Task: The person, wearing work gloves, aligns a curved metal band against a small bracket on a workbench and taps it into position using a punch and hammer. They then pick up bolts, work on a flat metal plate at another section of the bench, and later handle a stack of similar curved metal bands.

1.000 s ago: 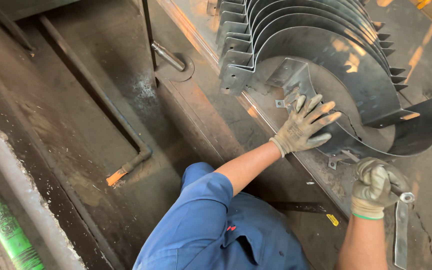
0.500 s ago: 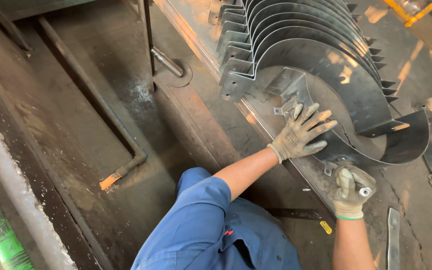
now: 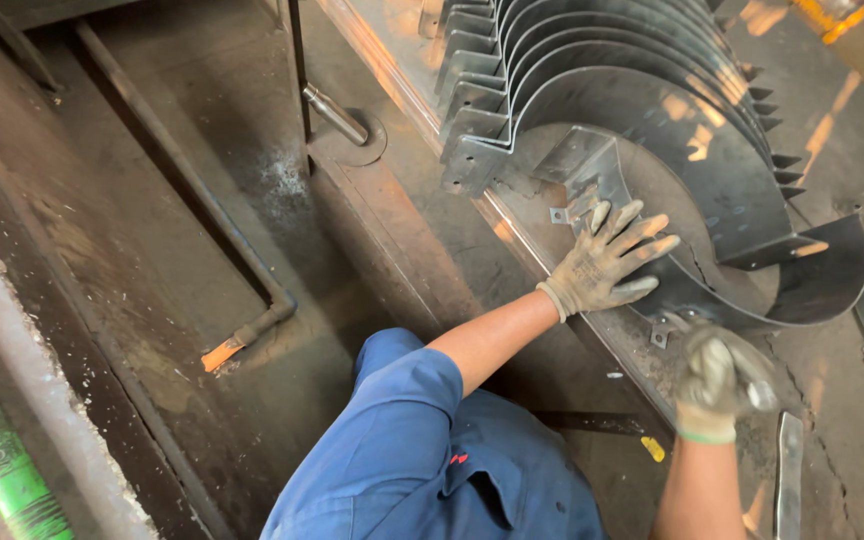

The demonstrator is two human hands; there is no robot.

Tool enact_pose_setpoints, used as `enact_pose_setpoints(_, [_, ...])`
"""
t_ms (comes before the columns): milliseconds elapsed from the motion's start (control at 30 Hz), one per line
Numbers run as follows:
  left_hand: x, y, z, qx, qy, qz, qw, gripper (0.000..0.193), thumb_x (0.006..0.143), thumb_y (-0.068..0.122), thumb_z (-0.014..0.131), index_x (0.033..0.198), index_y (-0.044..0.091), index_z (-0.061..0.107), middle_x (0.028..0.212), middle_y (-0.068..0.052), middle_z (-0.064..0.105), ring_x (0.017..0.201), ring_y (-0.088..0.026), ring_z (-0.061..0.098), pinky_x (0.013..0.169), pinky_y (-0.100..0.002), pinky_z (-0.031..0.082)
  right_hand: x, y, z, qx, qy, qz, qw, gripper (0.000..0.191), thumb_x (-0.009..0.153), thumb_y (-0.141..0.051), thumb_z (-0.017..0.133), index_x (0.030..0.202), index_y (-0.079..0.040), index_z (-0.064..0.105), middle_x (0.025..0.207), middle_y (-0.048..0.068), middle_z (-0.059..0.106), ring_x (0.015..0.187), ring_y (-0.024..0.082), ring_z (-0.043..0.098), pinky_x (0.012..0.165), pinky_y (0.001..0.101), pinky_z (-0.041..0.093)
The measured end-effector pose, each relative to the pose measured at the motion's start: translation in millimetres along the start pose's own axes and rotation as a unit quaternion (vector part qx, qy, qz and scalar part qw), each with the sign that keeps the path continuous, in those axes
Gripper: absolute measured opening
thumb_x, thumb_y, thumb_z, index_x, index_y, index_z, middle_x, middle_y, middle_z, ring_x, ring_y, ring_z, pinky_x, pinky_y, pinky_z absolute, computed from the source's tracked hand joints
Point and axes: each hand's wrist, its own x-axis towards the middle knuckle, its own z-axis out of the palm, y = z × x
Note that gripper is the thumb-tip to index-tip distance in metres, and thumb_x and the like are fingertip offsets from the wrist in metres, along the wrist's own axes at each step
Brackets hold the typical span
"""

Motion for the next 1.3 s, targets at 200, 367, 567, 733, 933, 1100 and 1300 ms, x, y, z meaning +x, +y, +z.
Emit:
enact_pose_setpoints(200, [3, 2, -5, 0.005, -0.011, -0.001, 1.0, 0.069, 0.092, 0.048, 0.065, 0.154, 0.027, 0.044, 0.163, -0.003, 0.039, 0.154, -0.033, 0.033, 0.128, -0.062, 0.024, -9, 26, -16, -0.087, 0.023, 0.06, 0.994, 0.031, 0.101, -0.003, 0.052, 0.071, -0.002, 0.045, 0.063, 0.006, 0.045, 0.058, 0.015, 0.041, 0.057, 0.0282, 0.037])
enact_pose_setpoints(367, [2, 3, -6, 0.0, 0.021, 0.01, 1.0, 0.068, 0.093, 0.047, 0.065, 0.154, 0.027, 0.043, 0.163, -0.003, 0.039, 0.155, -0.033, 0.033, 0.124, -0.061, 0.023, -4, 31, -49, 0.022, 0.036, -0.025, 0.999, 0.031, 0.102, -0.006, 0.055, 0.073, -0.005, 0.044, 0.064, 0.004, 0.044, 0.055, 0.012, 0.044, 0.057, 0.0272, 0.042])
enact_pose_setpoints(567, [-1, 2, -2, -0.002, 0.018, 0.008, 1.0, 0.068, 0.094, 0.046, 0.065, 0.155, 0.027, 0.043, 0.164, -0.003, 0.038, 0.156, -0.032, 0.032, 0.128, -0.062, 0.022, -5, 24, -48, -0.173, -0.001, -0.143, 0.974, 0.03, 0.109, -0.012, 0.052, 0.082, -0.001, 0.045, 0.073, 0.012, 0.044, 0.067, 0.019, 0.045, 0.072, 0.0328, 0.046])
enact_pose_setpoints(733, [-1, 0, 0, 0.003, 0.032, 0.011, 0.999, 0.066, 0.094, 0.046, 0.064, 0.154, 0.028, 0.043, 0.164, -0.002, 0.037, 0.157, -0.032, 0.03, 0.127, -0.061, 0.02, -15, 24, -22, 0.02, 0.061, 0.054, 0.996, 0.038, 0.105, -0.008, 0.054, 0.07, -0.005, 0.04, 0.062, 0.003, 0.043, 0.056, 0.011, 0.038, 0.057, 0.0272, 0.035])
enact_pose_setpoints(933, [-3, -1, 3, -0.008, 0.015, 0.005, 1.0, 0.065, 0.096, 0.047, 0.063, 0.155, 0.029, 0.042, 0.164, -0.002, 0.037, 0.157, -0.031, 0.03, 0.126, -0.059, 0.02, -22, 19, -15, -0.031, 0.064, 0.069, 0.995, 0.039, 0.103, -0.003, 0.053, 0.07, -0.008, 0.033, 0.061, 0.003, 0.042, 0.054, 0.011, 0.038, 0.053, 0.0264, 0.032])
enact_pose_setpoints(1100, [-3, 0, 4, 0.026, 0.006, -0.007, 1.0, 0.064, 0.094, 0.048, 0.063, 0.152, 0.031, 0.044, 0.163, 0.0, 0.038, 0.155, -0.031, 0.03, 0.131, -0.064, 0.018, -20, -2, -1, -0.046, -0.022, 0.067, 0.996, 0.032, 0.099, -0.003, 0.053, 0.07, -0.003, 0.041, 0.061, 0.004, 0.046, 0.052, 0.012, 0.044, 0.052, 0.0255, 0.036])
enact_pose_setpoints(1300, [-3, -2, 5, -0.003, 0.019, 0.001, 1.0, 0.064, 0.096, 0.048, 0.062, 0.154, 0.031, 0.042, 0.164, 0.0, 0.037, 0.157, -0.032, 0.029, 0.126, -0.059, 0.019, -23, -24, 13, -0.215, -0.078, 0.069, 0.971, 0.029, 0.098, -0.007, 0.056, 0.073, 0.001, 0.047, 0.064, 0.007, 0.05, 0.059, 0.015, 0.048, 0.059, 0.0273, 0.037])
